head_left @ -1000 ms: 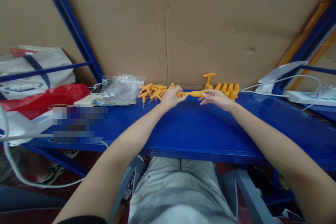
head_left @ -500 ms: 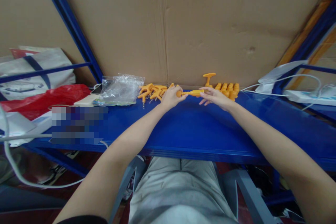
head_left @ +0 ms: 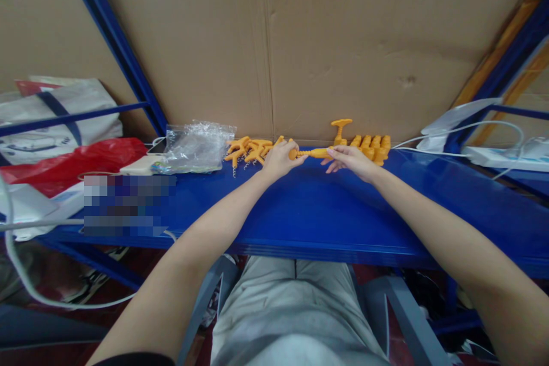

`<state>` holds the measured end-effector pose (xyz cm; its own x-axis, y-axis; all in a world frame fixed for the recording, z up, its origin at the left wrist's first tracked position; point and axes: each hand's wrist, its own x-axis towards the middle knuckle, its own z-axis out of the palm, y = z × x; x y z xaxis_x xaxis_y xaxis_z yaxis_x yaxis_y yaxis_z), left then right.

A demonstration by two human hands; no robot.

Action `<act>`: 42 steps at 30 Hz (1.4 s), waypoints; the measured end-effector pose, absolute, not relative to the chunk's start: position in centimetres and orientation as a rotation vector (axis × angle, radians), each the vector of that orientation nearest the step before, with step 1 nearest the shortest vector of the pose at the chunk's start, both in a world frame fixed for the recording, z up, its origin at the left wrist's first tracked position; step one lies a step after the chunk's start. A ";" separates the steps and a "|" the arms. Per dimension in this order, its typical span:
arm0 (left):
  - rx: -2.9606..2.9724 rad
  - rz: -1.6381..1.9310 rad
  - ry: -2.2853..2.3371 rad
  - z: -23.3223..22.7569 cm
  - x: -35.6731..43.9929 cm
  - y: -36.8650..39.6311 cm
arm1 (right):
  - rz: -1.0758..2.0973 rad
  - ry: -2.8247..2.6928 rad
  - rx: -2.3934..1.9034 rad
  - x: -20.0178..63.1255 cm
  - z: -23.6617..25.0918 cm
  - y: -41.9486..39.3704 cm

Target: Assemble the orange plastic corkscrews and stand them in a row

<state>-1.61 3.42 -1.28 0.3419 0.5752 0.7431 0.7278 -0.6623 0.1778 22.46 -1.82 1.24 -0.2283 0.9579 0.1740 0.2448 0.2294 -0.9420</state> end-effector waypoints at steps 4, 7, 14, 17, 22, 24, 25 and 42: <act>-2.416 -1.213 -1.199 -1.1 -1.5 3.1 | 1.064 -1.642 -1.140 22.3 1.3 -1.9; -2.431 -1.203 -1.237 -1.0 -1.5 2.9 | 1.070 -1.633 -1.148 22.2 1.3 -2.0; -2.422 -1.165 -1.262 -0.8 -1.5 2.8 | 1.075 -1.590 -1.209 22.0 1.3 -2.3; -2.421 -1.163 -1.252 -0.9 -1.5 2.9 | 1.071 -1.604 -1.215 22.0 1.3 -2.3; -2.440 -1.143 -1.252 -0.8 -1.6 2.7 | 1.014 -1.693 -1.249 22.3 0.7 -1.6; -2.452 -1.098 -1.284 -0.7 -1.6 2.5 | 0.856 -1.747 -1.282 22.4 0.2 -1.1; -2.462 -1.067 -1.294 -0.7 -1.5 2.4 | 0.736 -1.782 -1.285 22.4 -0.1 -0.9; -2.693 -0.825 -1.060 -0.4 0.0 -0.1 | -0.199 -2.312 -1.195 20.2 0.0 -2.5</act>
<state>-0.04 -0.08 -0.42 0.6032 0.5915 0.5351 0.6638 -0.7442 0.0744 20.24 -2.47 -0.01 -0.4720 0.7164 0.5138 0.7936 0.5991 -0.1063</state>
